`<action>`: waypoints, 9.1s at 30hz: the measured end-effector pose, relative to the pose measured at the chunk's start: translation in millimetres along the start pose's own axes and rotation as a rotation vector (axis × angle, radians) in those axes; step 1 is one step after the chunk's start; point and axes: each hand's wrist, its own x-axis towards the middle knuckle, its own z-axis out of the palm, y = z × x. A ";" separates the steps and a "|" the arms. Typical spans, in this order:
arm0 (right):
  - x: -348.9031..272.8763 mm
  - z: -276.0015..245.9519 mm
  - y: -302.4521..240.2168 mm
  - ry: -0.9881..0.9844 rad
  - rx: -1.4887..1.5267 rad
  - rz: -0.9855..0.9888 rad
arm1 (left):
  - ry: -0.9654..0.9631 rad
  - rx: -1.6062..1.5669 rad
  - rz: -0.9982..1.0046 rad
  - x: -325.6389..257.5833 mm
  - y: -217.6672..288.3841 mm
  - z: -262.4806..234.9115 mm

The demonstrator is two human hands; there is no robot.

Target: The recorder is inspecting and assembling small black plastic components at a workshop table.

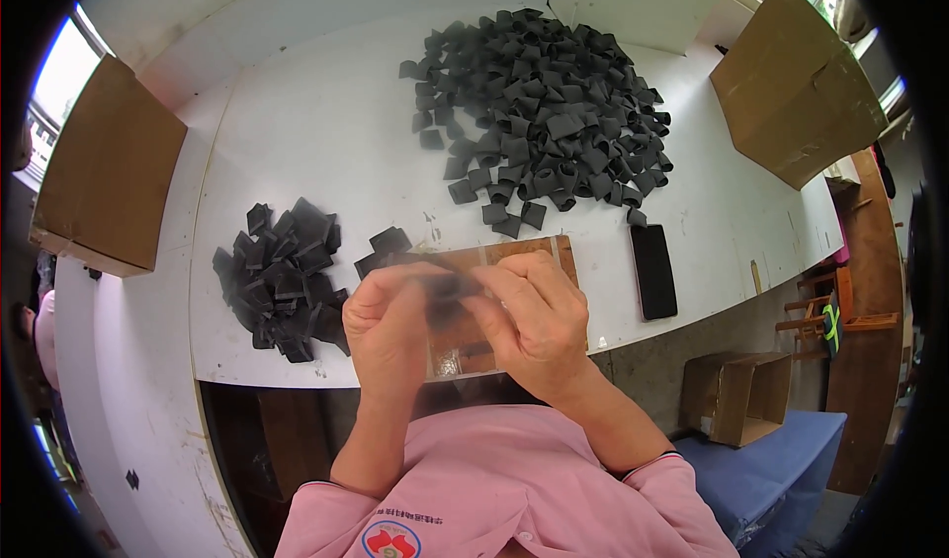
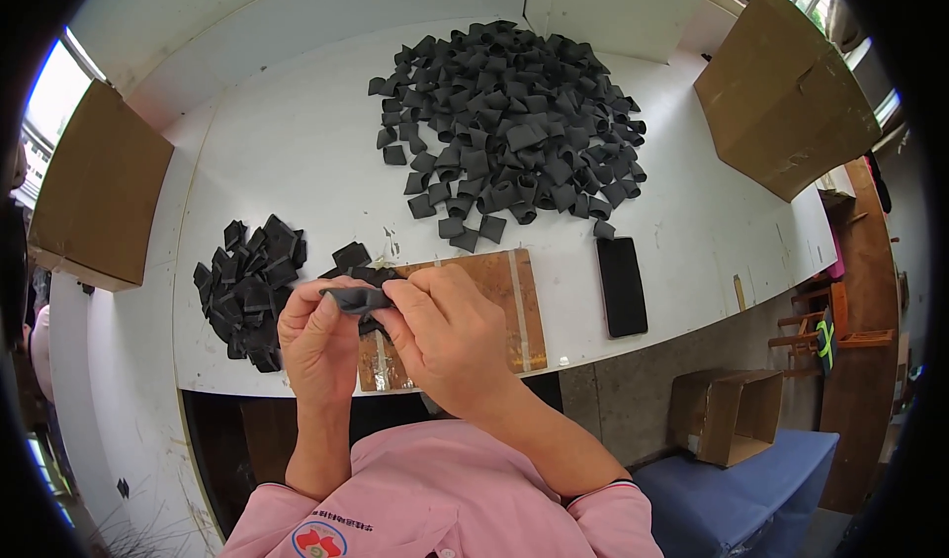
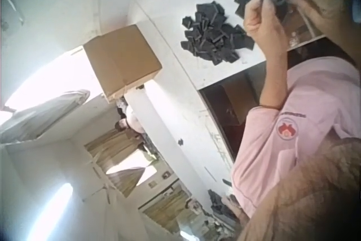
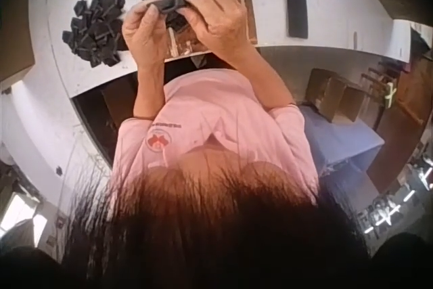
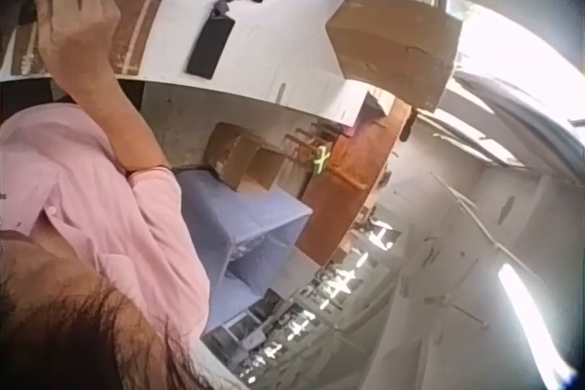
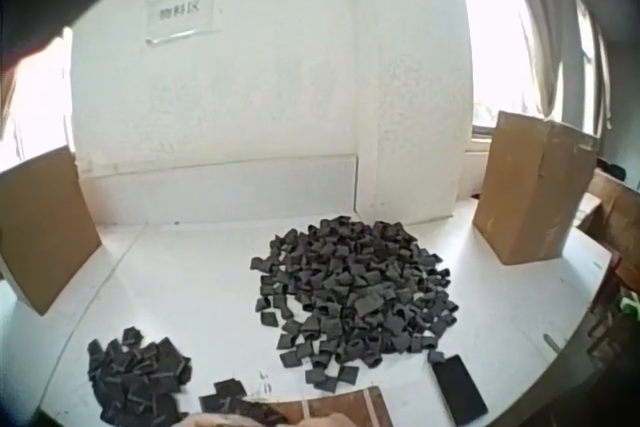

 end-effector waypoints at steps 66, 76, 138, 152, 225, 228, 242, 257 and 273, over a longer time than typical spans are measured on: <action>-62.9 6.9 15.9 -0.031 1.347 1.307 | 0.088 -0.019 -0.445 -49.3 -37.6 -15.5; -74.1 10.9 22.0 -0.131 0.702 1.046 | 0.142 0.137 -0.429 -49.1 -42.9 -11.9; -9.3 -10.0 10.4 -0.049 0.157 0.103 | -0.195 0.734 0.295 14.6 -1.4 11.0; 2.6 3.7 5.3 0.000 0.110 0.046 | 0.033 -0.182 -0.053 -0.2 -10.1 -3.6; -63.7 20.5 11.1 -0.105 -0.132 0.152 | 0.122 1.106 0.243 -45.2 -54.6 -4.1; -62.4 20.3 2.5 -0.014 0.185 0.434 | 0.281 0.565 -0.136 -41.7 -53.5 -0.9; -59.6 11.0 23.0 -0.078 0.200 0.512 | 0.119 0.566 -0.262 -37.8 -43.5 -7.1; -61.4 26.4 20.4 -0.162 -0.329 0.065 | 0.235 0.677 -0.119 -35.1 -48.2 -0.2; -49.8 2.6 21.3 -0.339 1.268 1.170 | 0.243 0.327 -0.291 -31.0 -36.2 0.2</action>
